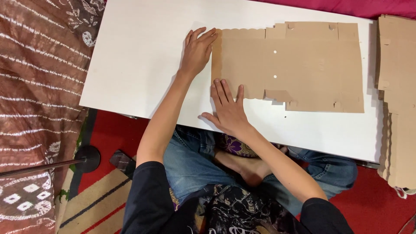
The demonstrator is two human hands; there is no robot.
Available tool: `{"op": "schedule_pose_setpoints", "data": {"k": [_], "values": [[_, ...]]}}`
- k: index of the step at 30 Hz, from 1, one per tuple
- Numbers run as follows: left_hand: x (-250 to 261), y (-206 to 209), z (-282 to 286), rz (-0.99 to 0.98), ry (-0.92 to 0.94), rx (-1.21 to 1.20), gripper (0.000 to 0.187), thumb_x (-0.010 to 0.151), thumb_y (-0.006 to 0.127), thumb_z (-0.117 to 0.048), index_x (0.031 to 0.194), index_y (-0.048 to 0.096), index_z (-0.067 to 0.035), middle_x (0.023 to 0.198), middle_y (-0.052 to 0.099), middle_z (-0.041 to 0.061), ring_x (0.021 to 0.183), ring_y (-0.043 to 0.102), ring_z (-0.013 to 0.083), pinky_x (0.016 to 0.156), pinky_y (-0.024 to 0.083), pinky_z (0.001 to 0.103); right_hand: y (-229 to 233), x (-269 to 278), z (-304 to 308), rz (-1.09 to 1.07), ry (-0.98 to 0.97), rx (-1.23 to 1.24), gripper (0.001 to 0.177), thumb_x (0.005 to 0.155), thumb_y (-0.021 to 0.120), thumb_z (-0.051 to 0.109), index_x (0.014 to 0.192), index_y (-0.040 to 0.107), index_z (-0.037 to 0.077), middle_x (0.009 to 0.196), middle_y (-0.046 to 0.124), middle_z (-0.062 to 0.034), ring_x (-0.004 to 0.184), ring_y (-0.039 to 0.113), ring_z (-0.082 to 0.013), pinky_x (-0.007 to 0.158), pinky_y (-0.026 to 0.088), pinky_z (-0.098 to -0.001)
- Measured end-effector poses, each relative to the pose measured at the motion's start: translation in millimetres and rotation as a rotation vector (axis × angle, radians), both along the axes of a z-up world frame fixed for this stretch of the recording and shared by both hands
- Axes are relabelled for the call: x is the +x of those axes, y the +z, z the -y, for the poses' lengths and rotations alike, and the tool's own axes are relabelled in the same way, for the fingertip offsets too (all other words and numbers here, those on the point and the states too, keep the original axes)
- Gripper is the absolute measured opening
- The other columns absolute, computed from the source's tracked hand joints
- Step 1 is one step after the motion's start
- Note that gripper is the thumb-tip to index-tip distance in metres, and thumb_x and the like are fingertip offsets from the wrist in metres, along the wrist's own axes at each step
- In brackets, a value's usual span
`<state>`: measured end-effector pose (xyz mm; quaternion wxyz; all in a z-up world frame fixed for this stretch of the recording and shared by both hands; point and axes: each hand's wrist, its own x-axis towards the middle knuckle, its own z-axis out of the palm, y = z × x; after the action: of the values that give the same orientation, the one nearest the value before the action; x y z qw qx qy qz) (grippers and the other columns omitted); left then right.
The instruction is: The person folds cardboard cutouts along pre-scored lines to prepare them for assembly.
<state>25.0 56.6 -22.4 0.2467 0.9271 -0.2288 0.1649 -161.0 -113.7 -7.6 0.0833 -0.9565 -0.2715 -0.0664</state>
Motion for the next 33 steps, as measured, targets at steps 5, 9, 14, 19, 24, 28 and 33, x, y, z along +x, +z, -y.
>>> {"op": "schedule_pose_setpoints", "data": {"k": [5, 9, 14, 19, 24, 28, 33], "values": [[-1, 0, 0, 0.008, -0.01, 0.011, 0.039, 0.102, 0.052, -0.004, 0.137, 0.066, -0.014, 0.146, 0.061, -0.002, 0.137, 0.046, 0.0273, 0.118, 0.024, 0.053, 0, -6, 0, -0.067, -0.012, 0.028, 0.087, 0.103, 0.034, 0.067, 0.162, 0.026, 0.002, 0.171, 0.022, -0.0139, 0.158, 0.017, -0.0291, 0.115, 0.011, -0.0756], [1, -2, -1, 0.015, -0.011, 0.009, 0.039, 0.102, 0.053, -0.005, 0.138, 0.066, -0.014, 0.146, 0.061, -0.001, 0.138, 0.045, 0.0272, 0.117, 0.025, 0.053, 6, 28, -9, -0.19, -0.046, 0.041, 0.09, 0.102, 0.026, 0.069, 0.162, 0.021, 0.001, 0.172, 0.015, -0.015, 0.158, 0.01, -0.0337, 0.113, 0.002, -0.0795], [-1, 3, -2, 0.01, -0.01, 0.001, 0.044, 0.1, 0.047, -0.001, 0.138, 0.066, -0.013, 0.145, 0.063, 0.001, 0.138, 0.046, 0.0276, 0.117, 0.026, 0.053, 27, 76, -17, -0.32, -0.095, 0.055, 0.093, 0.1, 0.019, 0.071, 0.162, 0.016, 0.001, 0.172, 0.009, -0.014, 0.158, 0.004, -0.0345, 0.112, 0.0, -0.0803], [4, -4, -6, -0.03, -0.027, -0.02, 0.062, 0.089, 0.043, 0.015, 0.14, 0.064, -0.012, 0.147, 0.061, 0.0, 0.14, 0.044, 0.0269, 0.119, 0.024, 0.052, 34, 113, -22, -0.379, -0.156, 0.029, 0.096, 0.097, 0.013, 0.073, 0.163, 0.011, 0.004, 0.173, 0.005, -0.0098, 0.159, -0.001, -0.0307, 0.114, -0.004, -0.0781], [5, -4, -8, -0.057, -0.028, -0.07, 0.063, 0.09, 0.044, 0.016, 0.142, 0.062, -0.014, 0.146, 0.062, -0.003, 0.139, 0.045, 0.0229, 0.119, 0.025, 0.048, 42, 130, -17, -0.396, -0.117, 0.072, 0.095, 0.097, 0.017, 0.073, 0.165, 0.01, 0.006, 0.174, 0.0, -0.0082, 0.159, -0.005, -0.0303, 0.114, -0.01, -0.0769], [1, 3, -5, -0.01, -0.029, -0.075, 0.042, 0.1, 0.048, -0.003, 0.136, 0.066, -0.014, 0.144, 0.064, -0.001, 0.138, 0.046, 0.024, 0.117, 0.027, 0.05, 29, 116, -15, -0.313, -0.089, 0.067, 0.096, 0.098, 0.014, 0.073, 0.165, 0.01, 0.005, 0.173, -0.003, -0.0069, 0.16, -0.004, -0.03, 0.115, -0.006, -0.0773], [-4, 10, -1, -0.055, 0.0, -0.075, 0.035, 0.105, 0.052, -0.02, 0.136, 0.067, -0.014, 0.146, 0.061, -0.004, 0.139, 0.044, 0.0221, 0.118, 0.023, 0.051, 20, 79, -11, -0.257, -0.041, 0.034, 0.096, 0.099, 0.024, 0.073, 0.164, 0.009, 0.003, 0.173, 0.007, -0.0138, 0.159, 0.001, -0.031, 0.115, -0.004, -0.0766]]}}
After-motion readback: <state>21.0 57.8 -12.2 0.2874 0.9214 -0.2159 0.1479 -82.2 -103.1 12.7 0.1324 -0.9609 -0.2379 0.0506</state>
